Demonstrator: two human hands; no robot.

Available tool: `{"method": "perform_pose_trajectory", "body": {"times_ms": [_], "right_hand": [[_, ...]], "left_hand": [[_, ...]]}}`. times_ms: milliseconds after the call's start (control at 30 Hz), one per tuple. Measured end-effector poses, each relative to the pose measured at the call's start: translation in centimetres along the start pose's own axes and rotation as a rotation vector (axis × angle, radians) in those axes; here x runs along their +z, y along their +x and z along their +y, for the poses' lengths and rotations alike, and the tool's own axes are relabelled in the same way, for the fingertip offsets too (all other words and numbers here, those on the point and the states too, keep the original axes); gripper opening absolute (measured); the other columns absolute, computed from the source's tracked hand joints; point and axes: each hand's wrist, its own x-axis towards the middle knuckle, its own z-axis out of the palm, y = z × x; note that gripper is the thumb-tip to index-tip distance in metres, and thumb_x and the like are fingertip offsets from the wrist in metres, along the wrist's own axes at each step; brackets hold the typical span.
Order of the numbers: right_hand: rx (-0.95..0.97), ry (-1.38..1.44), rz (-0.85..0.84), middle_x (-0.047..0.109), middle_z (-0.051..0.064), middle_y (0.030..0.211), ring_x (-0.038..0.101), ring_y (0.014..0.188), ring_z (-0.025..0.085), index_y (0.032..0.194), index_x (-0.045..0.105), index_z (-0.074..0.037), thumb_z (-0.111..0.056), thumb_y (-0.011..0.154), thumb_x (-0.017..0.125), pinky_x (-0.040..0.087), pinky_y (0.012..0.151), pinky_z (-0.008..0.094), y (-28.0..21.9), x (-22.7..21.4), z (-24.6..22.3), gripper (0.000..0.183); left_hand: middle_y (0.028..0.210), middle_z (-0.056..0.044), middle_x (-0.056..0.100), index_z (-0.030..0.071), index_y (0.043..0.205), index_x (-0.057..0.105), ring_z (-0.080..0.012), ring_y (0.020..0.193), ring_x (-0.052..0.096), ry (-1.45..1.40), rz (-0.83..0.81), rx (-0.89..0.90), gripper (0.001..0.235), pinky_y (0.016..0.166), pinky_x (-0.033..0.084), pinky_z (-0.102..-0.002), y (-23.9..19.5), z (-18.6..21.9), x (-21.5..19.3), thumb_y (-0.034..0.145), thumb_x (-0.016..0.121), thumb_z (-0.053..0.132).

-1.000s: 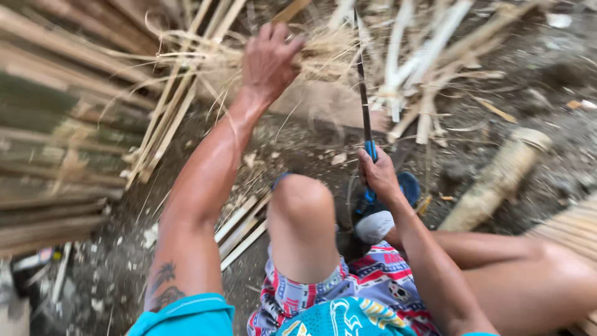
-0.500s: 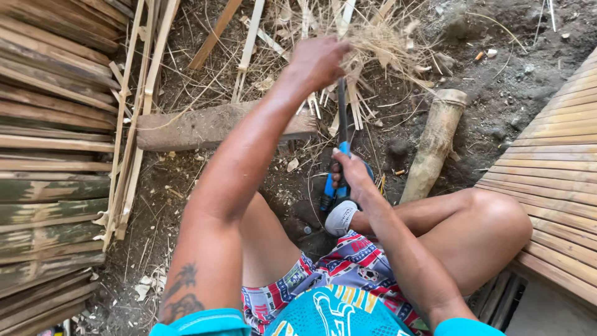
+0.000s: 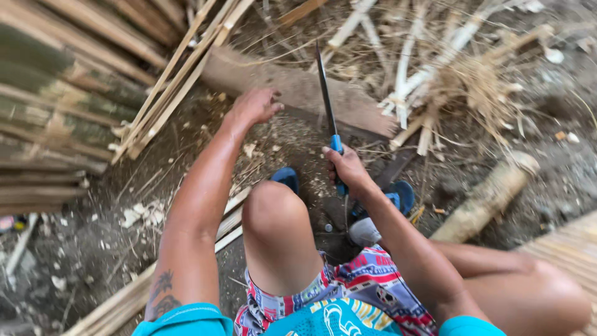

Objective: The person uses a machete to split long bamboo poles into thin strips. They repeatedly position each pole on a log and strike it to separate the material, then set the finished strips aside.

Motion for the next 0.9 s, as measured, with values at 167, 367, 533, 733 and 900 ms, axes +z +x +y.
{"method": "perform_pose_trajectory", "body": {"times_ms": [167, 367, 533, 733, 900], "right_hand": [[-0.099, -0.321, -0.028, 0.053, -0.001, 0.063, 0.052, 0.048, 0.01, 0.093, 0.053, -0.009, -0.026, 0.096, 0.066, 0.044, 0.043, 0.031, 5.9, 6.2, 1.1, 0.022], [-0.179, -0.639, -0.08, 0.056, 0.001, 0.062, 0.054, 0.048, 0.011, 0.1, 0.056, -0.007, -0.023, 0.095, 0.066, 0.043, 0.044, 0.031, 12.7, 13.6, 0.5, 0.02], [-0.305, -0.868, -0.111, 0.06, 0.001, 0.067, 0.059, 0.055, 0.01, 0.102, 0.061, -0.005, -0.023, 0.096, 0.066, 0.048, 0.05, 0.03, 18.2, 17.0, 0.3, 0.02], [-0.31, -0.885, -0.103, 0.059, 0.002, 0.068, 0.058, 0.058, 0.011, 0.104, 0.061, -0.004, -0.024, 0.096, 0.066, 0.048, 0.051, 0.031, 23.0, 17.8, 2.4, 0.021], [-0.109, -0.682, -0.175, 0.051, -0.001, 0.059, 0.049, 0.047, 0.009, 0.098, 0.057, -0.005, -0.021, 0.099, 0.06, 0.04, 0.042, 0.03, 25.0, 17.8, 2.5, 0.017]], "left_hand": [[0.119, -0.022, 0.067, 0.009, 0.131, 0.064, -0.0429, 0.111, 0.064, -0.141, 0.201, -0.111, 0.05, 0.093, 0.052, -0.052, -6.3, -13.4, 6.3, 0.088, 0.074, 0.032], [0.137, -0.023, 0.059, 0.013, 0.141, 0.058, -0.0429, 0.12, 0.061, -0.274, 0.392, -0.579, 0.046, 0.099, 0.051, -0.051, -10.4, -24.0, 8.9, 0.098, 0.061, 0.027], [0.155, -0.026, 0.033, 0.004, 0.154, 0.029, -0.0444, 0.141, 0.036, -0.06, 0.428, -0.76, 0.074, 0.107, 0.043, -0.052, -7.7, -33.4, 9.8, 0.095, 0.066, 0.03], [0.16, -0.024, 0.034, -0.001, 0.158, 0.027, -0.0408, 0.141, 0.04, 0.015, 0.472, -0.745, 0.072, 0.114, 0.043, -0.047, -3.8, -36.5, 5.8, 0.099, 0.061, 0.024], [0.161, -0.021, 0.036, 0.005, 0.16, 0.028, -0.0381, 0.146, 0.04, 0.041, 0.482, -0.757, 0.066, 0.117, 0.04, -0.049, 0.4, -40.1, 2.6, 0.109, 0.052, 0.039]]}}
